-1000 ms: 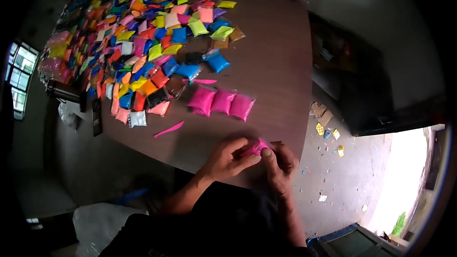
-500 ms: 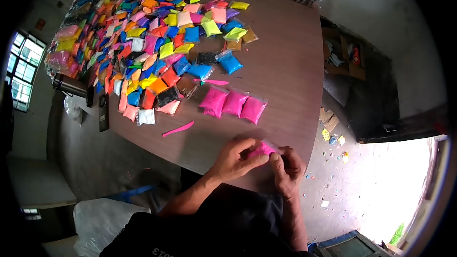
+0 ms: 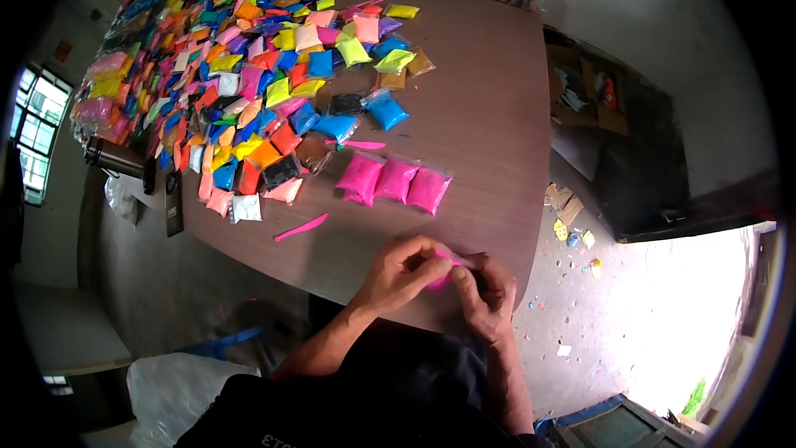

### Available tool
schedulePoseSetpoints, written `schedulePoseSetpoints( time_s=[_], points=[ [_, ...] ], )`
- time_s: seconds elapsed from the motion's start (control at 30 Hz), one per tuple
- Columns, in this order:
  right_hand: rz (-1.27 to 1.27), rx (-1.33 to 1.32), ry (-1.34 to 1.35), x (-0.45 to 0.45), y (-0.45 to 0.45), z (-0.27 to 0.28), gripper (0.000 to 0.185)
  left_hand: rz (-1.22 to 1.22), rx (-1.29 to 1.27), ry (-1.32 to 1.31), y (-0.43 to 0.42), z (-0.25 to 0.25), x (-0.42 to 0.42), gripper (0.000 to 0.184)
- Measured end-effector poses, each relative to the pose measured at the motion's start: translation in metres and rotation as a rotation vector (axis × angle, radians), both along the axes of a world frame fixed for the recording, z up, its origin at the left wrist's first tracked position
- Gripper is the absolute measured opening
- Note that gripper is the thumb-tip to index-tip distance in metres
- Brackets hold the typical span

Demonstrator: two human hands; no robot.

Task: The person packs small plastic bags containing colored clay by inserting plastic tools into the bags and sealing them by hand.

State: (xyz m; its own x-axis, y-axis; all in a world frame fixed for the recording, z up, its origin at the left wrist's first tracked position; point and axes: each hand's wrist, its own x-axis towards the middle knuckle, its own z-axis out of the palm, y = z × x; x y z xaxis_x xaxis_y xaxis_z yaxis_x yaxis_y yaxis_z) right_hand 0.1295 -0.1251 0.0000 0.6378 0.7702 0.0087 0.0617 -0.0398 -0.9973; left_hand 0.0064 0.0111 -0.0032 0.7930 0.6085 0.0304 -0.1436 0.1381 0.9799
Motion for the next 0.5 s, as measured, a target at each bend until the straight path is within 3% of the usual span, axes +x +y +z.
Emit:
schedulePoseSetpoints(
  time_s=[0.3, 0.43, 0.5],
  points=[
    [0.023, -0.033, -0.104, -0.002, 0.004, 0.003, 0.01, 0.052, 0.162, 0.042, 0.004, -0.006, -0.003, 0.02],
    [-0.024, 0.065, 0.02, -0.002, 0.002, 0.001, 0.012, 0.022, 0.114, 0.061, -0.001, 0.003, 0.0, 0.021],
    [-0.047, 0.099, 0.099, 0.002, -0.003, -0.005, 0.013, 0.016, 0.28, 0.086, -0.001, 0.004, 0.003, 0.022]
  ],
)
